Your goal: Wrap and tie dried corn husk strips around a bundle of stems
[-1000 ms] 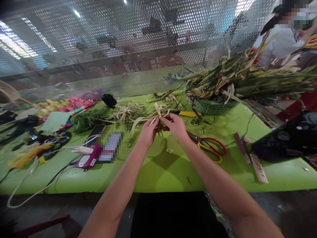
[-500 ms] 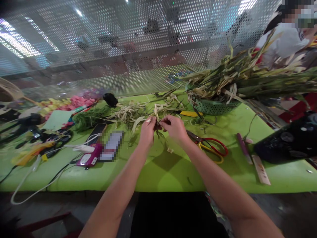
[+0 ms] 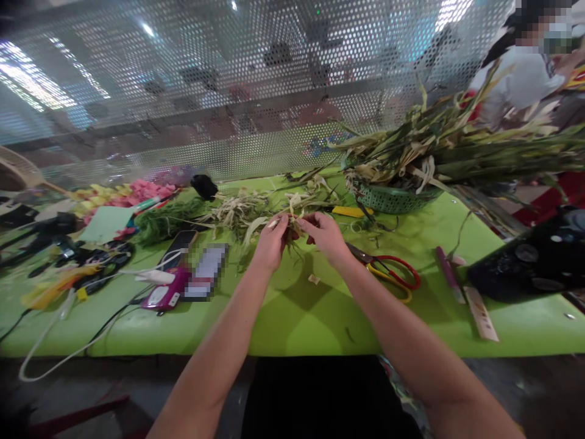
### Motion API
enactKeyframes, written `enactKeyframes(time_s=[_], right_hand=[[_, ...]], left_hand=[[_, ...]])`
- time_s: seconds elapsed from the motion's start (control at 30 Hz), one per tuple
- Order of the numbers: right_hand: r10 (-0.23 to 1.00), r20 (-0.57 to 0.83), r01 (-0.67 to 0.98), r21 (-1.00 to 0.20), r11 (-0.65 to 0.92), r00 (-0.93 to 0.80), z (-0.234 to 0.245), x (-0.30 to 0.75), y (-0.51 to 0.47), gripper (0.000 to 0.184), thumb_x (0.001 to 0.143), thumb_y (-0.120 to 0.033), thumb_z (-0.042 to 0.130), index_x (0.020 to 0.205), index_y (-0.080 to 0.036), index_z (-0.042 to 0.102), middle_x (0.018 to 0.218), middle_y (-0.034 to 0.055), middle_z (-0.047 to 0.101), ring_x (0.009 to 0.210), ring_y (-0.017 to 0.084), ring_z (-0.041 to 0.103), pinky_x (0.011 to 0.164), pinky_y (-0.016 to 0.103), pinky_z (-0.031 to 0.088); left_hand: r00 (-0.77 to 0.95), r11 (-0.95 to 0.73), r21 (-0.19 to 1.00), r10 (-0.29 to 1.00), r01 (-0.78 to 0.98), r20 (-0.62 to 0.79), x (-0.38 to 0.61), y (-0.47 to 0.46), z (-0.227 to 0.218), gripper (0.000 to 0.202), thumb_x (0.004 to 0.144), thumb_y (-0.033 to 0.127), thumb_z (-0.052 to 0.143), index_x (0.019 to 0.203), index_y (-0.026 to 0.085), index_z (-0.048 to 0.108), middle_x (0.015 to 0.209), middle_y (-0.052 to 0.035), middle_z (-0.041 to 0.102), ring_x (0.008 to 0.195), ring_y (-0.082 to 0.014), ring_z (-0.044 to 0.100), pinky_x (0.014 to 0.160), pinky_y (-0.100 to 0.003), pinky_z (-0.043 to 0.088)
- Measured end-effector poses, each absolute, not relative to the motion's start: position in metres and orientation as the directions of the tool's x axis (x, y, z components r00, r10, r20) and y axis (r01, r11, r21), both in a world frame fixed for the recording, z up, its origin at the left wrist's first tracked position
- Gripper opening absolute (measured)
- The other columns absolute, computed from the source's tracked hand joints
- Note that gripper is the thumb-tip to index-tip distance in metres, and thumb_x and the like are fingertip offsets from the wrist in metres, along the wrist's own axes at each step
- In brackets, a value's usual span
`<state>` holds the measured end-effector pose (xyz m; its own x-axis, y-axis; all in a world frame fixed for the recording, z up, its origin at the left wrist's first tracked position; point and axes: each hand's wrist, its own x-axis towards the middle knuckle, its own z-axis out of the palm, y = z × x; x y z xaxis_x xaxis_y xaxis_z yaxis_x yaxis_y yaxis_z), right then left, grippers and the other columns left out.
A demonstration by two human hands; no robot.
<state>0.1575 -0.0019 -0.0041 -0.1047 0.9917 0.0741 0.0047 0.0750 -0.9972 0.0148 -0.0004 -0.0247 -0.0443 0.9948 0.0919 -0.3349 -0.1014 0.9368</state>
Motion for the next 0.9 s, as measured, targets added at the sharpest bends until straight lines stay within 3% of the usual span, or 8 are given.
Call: enactKeyframes(time_s=[0.2,0.5,0.7,0.9], right_hand=[[0.991,0.108,-0.204,-0.975,0.091,-0.076,0.0,0.163,0.002,0.031,0.06,-0.041,0.081,0.071,-0.019,0.061,0.061,-0.0045,0.052,0.053,0.008,0.039,0.05,0.024,0.031],[0.984,0.178,-0.153,-0.973,0.175,-0.006,0.004,0.165,0.002,0.023,0.062,-0.036,0.076,0.07,-0.018,0.064,0.066,-0.0012,0.057,0.059,0.01,0.043,0.055,0.026,0.036],[0.953,0.301,0.088,-0.95,0.298,0.023,0.001,0.17,0.003,0.034,0.068,-0.03,0.072,0.1,-0.019,0.065,0.095,0.003,0.066,0.061,0.009,0.045,0.057,0.024,0.039],[0.927,0.368,0.251,-0.893,0.373,-0.068,-0.001,0.168,0.001,0.016,0.075,-0.034,0.068,0.08,-0.019,0.065,0.076,0.0014,0.062,0.064,0.013,0.049,0.059,0.026,0.039]], left_hand=[[0.089,-0.037,0.956,0.994,-0.292,0.066,0.018,-0.008,-0.016,0.035,0.07,0.04,0.079,0.091,0.016,0.064,0.078,-0.0007,0.066,0.069,-0.0113,0.061,0.073,-0.028,0.052],[0.153,-0.094,0.99,0.982,-0.104,0.109,0.013,-0.006,-0.02,0.03,0.072,0.038,0.077,0.087,0.017,0.062,0.077,-0.0001,0.063,0.073,-0.0112,0.059,0.075,-0.026,0.05],[0.039,-0.149,0.979,0.987,-0.14,0.155,0.016,-0.004,-0.018,0.031,0.069,0.032,0.078,0.088,0.016,0.059,0.079,0.0,0.062,0.071,-0.0102,0.058,0.073,-0.025,0.048],[-0.024,-0.216,0.976,0.976,-0.02,0.215,0.017,0.001,-0.022,0.028,0.067,0.028,0.079,0.085,0.015,0.062,0.078,-0.0014,0.065,0.07,-0.0107,0.057,0.069,-0.024,0.045]])
